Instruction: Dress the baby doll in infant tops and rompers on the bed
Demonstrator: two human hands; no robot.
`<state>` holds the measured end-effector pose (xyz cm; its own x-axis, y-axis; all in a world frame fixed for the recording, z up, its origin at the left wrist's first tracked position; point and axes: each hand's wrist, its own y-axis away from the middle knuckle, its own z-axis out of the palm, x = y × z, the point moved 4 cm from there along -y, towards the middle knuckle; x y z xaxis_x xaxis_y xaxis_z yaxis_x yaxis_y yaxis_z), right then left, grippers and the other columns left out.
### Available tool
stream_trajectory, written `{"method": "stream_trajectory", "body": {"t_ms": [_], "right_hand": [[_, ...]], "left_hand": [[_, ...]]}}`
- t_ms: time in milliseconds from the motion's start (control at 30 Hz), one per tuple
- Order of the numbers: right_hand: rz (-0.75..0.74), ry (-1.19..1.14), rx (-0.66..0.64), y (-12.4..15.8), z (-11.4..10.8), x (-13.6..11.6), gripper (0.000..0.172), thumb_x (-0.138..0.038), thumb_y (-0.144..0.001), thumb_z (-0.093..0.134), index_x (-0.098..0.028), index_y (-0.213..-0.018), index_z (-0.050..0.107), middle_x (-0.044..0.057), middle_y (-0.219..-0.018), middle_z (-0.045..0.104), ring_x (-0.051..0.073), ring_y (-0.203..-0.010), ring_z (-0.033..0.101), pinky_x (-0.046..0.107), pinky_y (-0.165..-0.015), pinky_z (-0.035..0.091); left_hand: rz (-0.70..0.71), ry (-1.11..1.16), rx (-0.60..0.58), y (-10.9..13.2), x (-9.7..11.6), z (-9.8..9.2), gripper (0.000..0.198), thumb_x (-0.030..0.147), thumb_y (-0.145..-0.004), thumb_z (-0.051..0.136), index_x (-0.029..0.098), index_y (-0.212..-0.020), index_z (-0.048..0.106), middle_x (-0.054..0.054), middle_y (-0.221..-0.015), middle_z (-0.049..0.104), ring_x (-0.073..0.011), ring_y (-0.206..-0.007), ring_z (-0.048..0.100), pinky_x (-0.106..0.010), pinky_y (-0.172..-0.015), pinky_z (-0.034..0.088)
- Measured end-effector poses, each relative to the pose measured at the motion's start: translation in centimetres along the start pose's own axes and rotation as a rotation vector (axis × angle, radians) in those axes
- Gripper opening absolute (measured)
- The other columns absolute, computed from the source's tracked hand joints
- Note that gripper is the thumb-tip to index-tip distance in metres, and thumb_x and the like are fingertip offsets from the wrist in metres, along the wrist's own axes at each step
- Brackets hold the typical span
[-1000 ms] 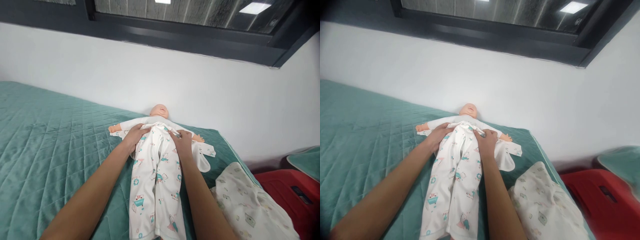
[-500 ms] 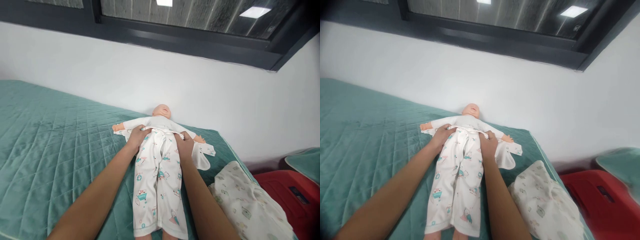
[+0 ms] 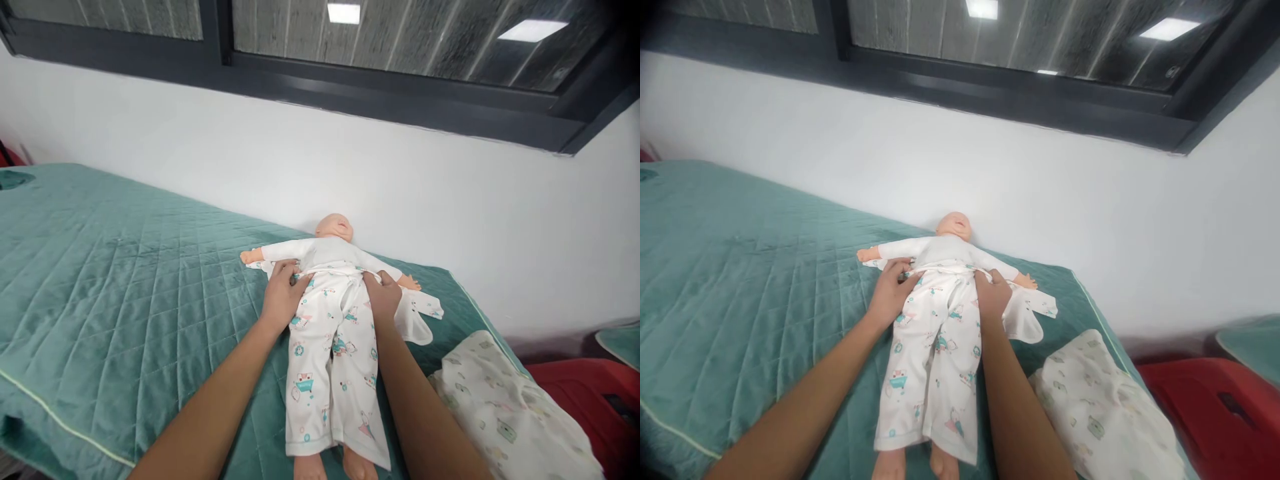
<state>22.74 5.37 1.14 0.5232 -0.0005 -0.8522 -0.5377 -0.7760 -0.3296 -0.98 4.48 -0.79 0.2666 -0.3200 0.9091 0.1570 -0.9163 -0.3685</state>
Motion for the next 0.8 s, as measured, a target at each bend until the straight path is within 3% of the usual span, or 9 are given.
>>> {"method": "stream_trajectory", "body": {"t_ms": [267, 467, 667, 800], "right_hand": [[-0.062, -0.017, 0.002, -0.4, 0.1, 0.8, 0.021, -0.039, -0.068, 0.052, -0.023, -0.058, 0.043, -0.004, -0.058, 0.040, 0.016, -0.066, 0.040, 0.028, -0.065, 0.035], [-0.205, -0.056, -0.008, -0.1, -0.2, 0.3, 0.014, -0.035, -0.064, 0.055, -0.022, -0.062, 0.050, 0.001, -0.077, 0.053, 0.020, -0.082, 0.050, 0.033, -0.079, 0.040], [-0.526, 0.007, 0.042, 4.3, -3.2, -1.2, 0.004, -0.023, -0.070, 0.054, -0.022, -0.068, 0.050, 0.004, -0.082, 0.055, 0.021, -0.086, 0.051, 0.035, -0.082, 0.041], [-0.554, 0.091, 0.018, 6.7, -4.7, -1.2, 0.007, -0.022, -0.077, 0.053, -0.023, -0.071, 0.052, 0.004, -0.082, 0.057, 0.021, -0.087, 0.050, 0.035, -0.083, 0.040]], "left_hand": [[0.050, -0.014, 0.011, 2.6, 1.1, -1.0, 0.015, 0.036, -0.084, 0.065, 0.022, -0.079, 0.064, -0.006, -0.121, 0.053, -0.0218, -0.114, 0.054, -0.033, -0.096, 0.043], [0.050, 0.046, -0.035, 2.1, 0.6, -0.7, 0.011, 0.033, -0.086, 0.061, 0.022, -0.085, 0.063, -0.005, -0.104, 0.056, -0.0192, -0.101, 0.057, -0.029, -0.086, 0.047], [0.030, -0.053, -0.029, 1.4, -0.2, -0.5, 0.006, 0.028, -0.084, 0.062, 0.022, -0.082, 0.062, -0.003, -0.096, 0.057, -0.0194, -0.093, 0.057, -0.031, -0.087, 0.044], [0.034, -0.114, -0.049, 1.5, -0.4, -0.5, 0.003, 0.026, -0.083, 0.061, 0.023, -0.084, 0.062, -0.003, -0.097, 0.058, -0.0200, -0.093, 0.057, -0.031, -0.087, 0.044]]}}
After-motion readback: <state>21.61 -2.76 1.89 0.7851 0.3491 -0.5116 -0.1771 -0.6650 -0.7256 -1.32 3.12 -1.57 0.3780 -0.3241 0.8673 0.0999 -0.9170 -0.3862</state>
